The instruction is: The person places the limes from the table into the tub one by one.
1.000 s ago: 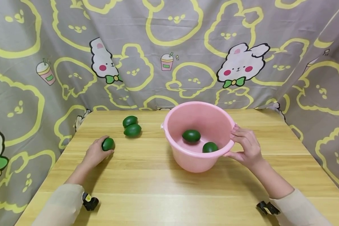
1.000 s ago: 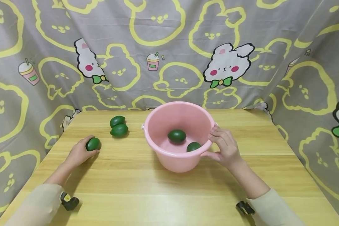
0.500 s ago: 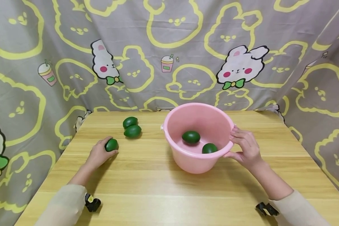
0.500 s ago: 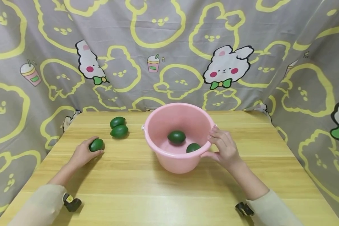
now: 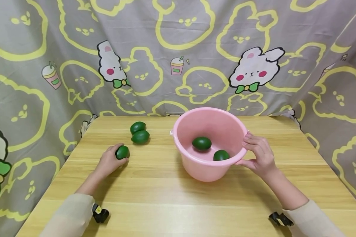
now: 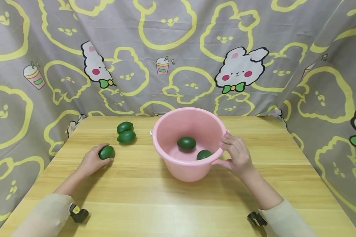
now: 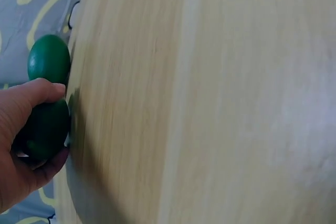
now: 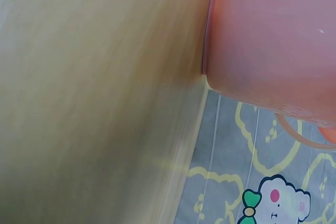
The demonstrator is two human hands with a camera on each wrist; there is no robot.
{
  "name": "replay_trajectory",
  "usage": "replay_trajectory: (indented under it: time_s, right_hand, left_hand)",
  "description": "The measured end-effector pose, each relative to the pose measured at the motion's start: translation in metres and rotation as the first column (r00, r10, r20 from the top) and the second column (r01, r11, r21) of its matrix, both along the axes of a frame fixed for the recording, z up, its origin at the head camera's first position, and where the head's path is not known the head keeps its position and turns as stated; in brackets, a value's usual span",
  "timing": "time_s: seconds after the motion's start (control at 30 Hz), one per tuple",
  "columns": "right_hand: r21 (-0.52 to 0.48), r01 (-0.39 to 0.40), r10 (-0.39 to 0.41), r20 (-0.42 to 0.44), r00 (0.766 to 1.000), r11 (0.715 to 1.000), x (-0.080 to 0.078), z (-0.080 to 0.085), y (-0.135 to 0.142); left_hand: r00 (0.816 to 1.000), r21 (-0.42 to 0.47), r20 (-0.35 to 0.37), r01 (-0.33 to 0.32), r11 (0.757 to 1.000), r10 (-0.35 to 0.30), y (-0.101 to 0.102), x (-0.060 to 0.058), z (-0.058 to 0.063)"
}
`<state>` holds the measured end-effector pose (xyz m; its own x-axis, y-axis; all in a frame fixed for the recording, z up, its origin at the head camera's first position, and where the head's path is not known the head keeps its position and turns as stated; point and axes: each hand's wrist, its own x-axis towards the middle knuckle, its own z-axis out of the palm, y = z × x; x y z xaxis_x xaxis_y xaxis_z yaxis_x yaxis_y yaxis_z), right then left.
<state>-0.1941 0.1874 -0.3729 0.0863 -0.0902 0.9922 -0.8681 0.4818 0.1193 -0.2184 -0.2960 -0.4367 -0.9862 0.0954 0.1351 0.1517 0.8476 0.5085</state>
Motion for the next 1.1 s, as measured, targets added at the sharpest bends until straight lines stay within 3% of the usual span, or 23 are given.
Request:
replay_trajectory:
  time_s: [0.5,1.1]
  right_hand:
    - [0.001,0.007,-0.007,-0.02,1.0,1.0,0.001,0.003,-0.001]
    - [0.004,0.002,-0.002,-0.014,1.0,1.0,0.001,0.002,-0.001]
  left_hand:
    - [1.0,0.016,0.002,0.027,0.999,-0.027,0.014,0.006,-0.004]
    - [0.995,0.015,-0.04,0.088,0.996,-0.088,0.035,0.014,0.001]
